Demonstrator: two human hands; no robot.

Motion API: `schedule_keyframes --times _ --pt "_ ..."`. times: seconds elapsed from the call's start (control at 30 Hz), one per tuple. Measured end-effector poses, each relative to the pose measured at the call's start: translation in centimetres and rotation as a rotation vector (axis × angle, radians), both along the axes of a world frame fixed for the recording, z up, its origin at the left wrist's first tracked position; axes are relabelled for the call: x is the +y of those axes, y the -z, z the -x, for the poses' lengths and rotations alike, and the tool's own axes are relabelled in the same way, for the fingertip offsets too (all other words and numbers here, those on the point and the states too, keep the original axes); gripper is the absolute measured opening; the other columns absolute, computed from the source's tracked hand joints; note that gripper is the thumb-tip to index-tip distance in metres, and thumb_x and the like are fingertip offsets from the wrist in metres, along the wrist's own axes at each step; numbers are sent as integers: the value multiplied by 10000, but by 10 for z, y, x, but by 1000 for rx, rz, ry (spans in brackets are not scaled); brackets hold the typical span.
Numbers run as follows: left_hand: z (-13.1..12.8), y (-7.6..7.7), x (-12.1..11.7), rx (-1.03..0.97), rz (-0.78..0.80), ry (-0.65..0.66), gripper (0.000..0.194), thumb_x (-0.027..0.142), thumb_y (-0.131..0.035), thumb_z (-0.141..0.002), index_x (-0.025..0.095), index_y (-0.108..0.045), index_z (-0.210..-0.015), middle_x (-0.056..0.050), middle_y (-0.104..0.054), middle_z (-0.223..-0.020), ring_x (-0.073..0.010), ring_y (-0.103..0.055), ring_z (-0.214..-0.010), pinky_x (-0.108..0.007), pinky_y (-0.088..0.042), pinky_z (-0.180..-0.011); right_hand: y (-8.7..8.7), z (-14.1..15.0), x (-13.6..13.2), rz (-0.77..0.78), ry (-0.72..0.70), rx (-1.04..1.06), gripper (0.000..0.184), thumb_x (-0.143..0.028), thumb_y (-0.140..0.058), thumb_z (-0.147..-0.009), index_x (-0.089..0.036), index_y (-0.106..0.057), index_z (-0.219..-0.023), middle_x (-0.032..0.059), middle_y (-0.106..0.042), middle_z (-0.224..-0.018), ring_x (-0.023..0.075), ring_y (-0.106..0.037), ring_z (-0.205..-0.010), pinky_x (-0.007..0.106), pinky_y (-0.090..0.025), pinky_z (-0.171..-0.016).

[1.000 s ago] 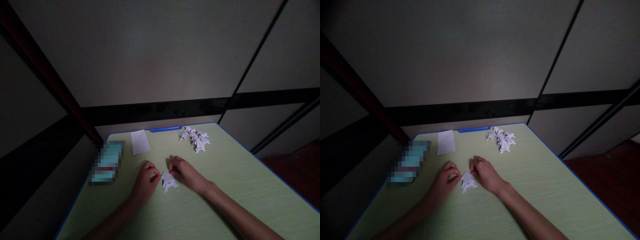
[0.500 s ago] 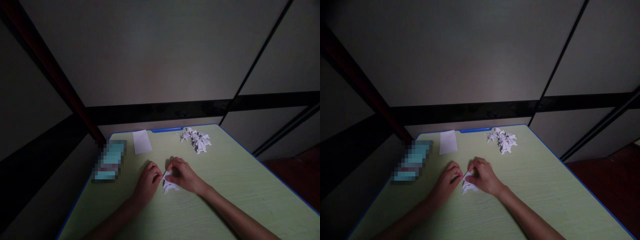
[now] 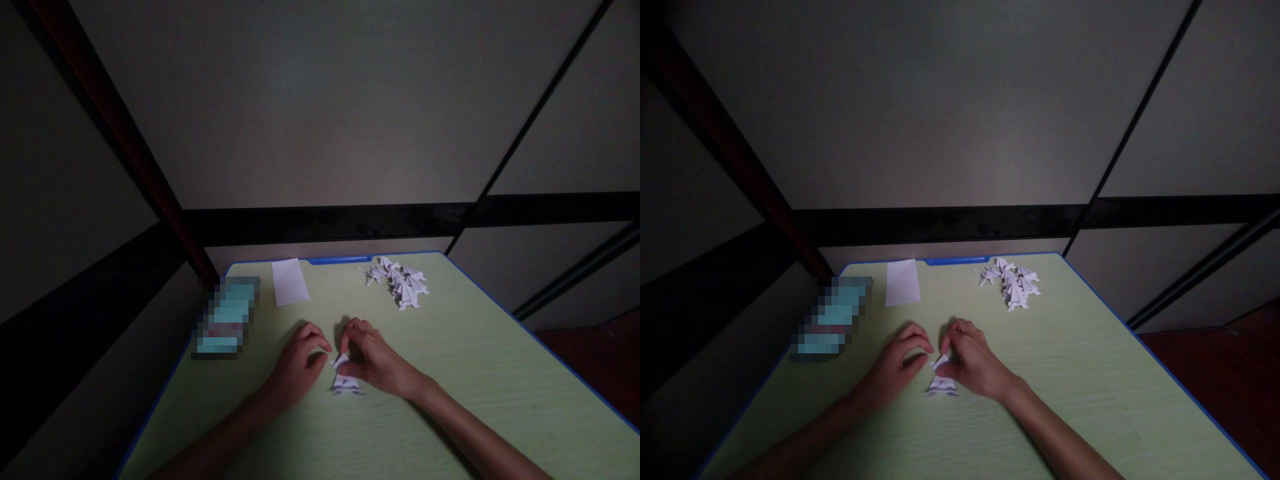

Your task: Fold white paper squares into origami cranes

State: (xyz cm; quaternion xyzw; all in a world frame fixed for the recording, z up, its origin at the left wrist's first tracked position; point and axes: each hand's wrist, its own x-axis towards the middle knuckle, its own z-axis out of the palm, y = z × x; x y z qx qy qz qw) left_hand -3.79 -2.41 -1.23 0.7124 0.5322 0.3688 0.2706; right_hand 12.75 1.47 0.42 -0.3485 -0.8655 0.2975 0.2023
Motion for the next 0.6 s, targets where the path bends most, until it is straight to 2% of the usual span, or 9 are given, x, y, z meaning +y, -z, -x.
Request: schedule_keyframes --times 0.13,0.2,0.37,0.5,0.6 --pt "0 -3 0 -6 11 44 150 85 -457 -705 161 -584 -680 -23 -512 -758 -147 -490 -765 -269 -387 -703 5 1 0 199 25 126 148 -164 -626 -630 -158 -494 -695 -29 -458 -622 112 -425 -584 202 -325 -519" --pt "-1 -4 0 11 18 67 146 124 -457 -729 159 -585 -669 -23 -520 -737 -146 -490 -749 -264 -383 -687 6 2 0 297 23 206 134 -133 -600 -643 -153 -473 -681 -42 -434 -603 91 -404 -550 184 -310 -488" --pt "-1 -3 2 14 28 91 141 116 -488 -701 155 -554 -583 -5 -510 -640 -138 -479 -675 -247 -371 -623 5 3 -3 345 24 295 135 -121 -587 -643 -151 -458 -672 -45 -410 -602 82 -387 -557 175 -309 -483" --pt "-1 -2 2 -43 27 104 157 112 -461 -715 157 -553 -595 -4 -513 -637 -132 -480 -661 -240 -374 -607 6 5 -2 386 4 339 98 -135 -557 -674 -147 -483 -735 -32 -456 -621 86 -419 -571 180 -331 -499" --pt "-2 -1 0 -3 8 90 166 95 -449 -712 157 -553 -599 -4 -512 -628 -133 -476 -653 -239 -369 -599 9 7 -2 423 31 370 108 -157 -568 -668 -148 -484 -736 -37 -460 -596 81 -424 -545 175 -322 -478"
